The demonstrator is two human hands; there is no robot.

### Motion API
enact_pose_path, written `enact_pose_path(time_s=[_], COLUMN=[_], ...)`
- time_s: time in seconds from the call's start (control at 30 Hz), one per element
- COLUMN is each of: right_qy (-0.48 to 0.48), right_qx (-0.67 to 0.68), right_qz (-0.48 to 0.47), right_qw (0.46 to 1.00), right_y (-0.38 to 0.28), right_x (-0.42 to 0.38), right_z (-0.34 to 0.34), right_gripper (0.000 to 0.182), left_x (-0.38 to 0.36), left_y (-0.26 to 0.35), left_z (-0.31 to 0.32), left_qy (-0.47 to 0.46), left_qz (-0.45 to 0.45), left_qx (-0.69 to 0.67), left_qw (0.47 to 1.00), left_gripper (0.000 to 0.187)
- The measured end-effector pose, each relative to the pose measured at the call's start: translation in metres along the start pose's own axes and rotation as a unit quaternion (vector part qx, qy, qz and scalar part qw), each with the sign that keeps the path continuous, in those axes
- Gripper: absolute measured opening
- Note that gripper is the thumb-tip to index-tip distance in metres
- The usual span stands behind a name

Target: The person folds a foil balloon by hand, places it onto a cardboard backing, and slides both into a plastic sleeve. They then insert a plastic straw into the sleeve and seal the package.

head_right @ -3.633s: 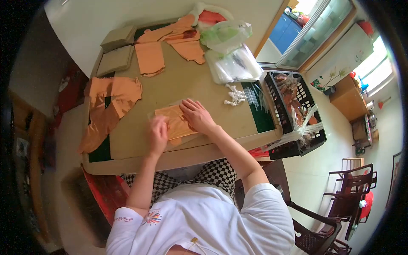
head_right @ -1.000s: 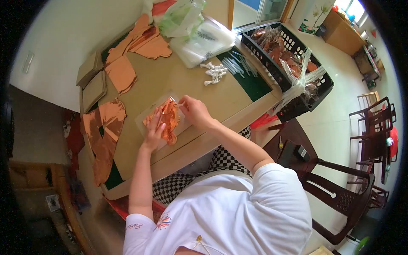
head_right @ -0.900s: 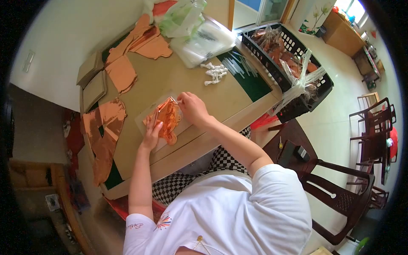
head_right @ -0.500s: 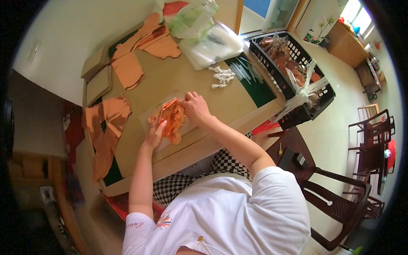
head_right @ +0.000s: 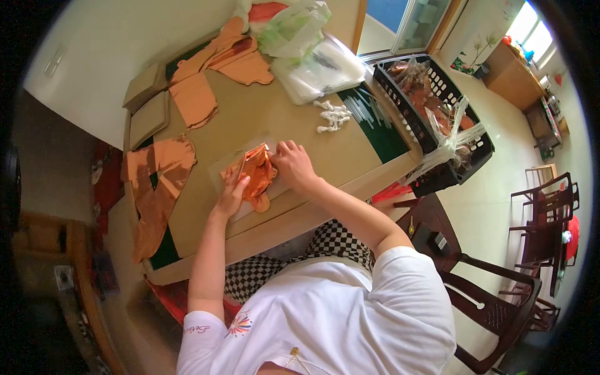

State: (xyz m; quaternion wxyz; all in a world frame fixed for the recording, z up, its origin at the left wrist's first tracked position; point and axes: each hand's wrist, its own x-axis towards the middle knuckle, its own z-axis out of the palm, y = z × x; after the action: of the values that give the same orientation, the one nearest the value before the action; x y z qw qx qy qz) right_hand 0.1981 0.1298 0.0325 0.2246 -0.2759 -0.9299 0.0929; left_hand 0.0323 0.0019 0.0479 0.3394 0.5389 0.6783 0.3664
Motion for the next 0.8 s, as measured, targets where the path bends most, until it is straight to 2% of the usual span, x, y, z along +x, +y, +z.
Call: enact_pose_path(time_s=[0.07,0.17,0.27,0.37,0.47,0.57,0.67,0.8], right_qy=[-0.007,0.007,0.045,-0.001,-0.055,-0.073,-0.112,-0.044], right_qx=[-0.012,0.062,0.138,0.184,0.138,0.060,0.016,0.041], right_qz=[-0.023,-0.016,0.075,0.147,0.194,0.189,0.193,0.200], right_qw=[1.000,0.998,0.987,0.972,0.970,0.977,0.975,0.978], right_y=[0.001,0.003,0.018,0.018,0.009,-0.003,-0.016,-0.014], right_x=[-0.008,-0.007,0.001,0.007,0.019,0.032,0.034,0.030], right_z=[0.001,-0.015,-0.002,-0.007,-0.007,-0.009,-0.007,0.010], right_gripper=[0.020,0.019,0.019,0.018,0.023,0.026,0.026,0.024], left_x=[-0.002,-0.002,0.000,0.000,0.007,0.004,-0.002,0.001], left_y=[0.006,0.007,-0.001,0.001,-0.019,-0.015,0.001,-0.006], left_z=[-0.001,-0.001,0.001,-0.001,0.001,0.000,-0.002,-0.002], left_qy=[-0.004,0.000,0.004,-0.006,-0.016,-0.007,0.000,-0.002], left_qz=[-0.004,0.011,0.018,0.020,0.060,0.049,-0.007,0.024], left_qx=[-0.008,-0.002,-0.002,0.006,0.015,0.012,-0.005,0.009], left_qw=[1.000,1.000,1.000,1.000,0.998,0.999,1.000,1.000], left_gripper=[0.055,0.054,0.054,0.055,0.055,0.055,0.055,0.055])
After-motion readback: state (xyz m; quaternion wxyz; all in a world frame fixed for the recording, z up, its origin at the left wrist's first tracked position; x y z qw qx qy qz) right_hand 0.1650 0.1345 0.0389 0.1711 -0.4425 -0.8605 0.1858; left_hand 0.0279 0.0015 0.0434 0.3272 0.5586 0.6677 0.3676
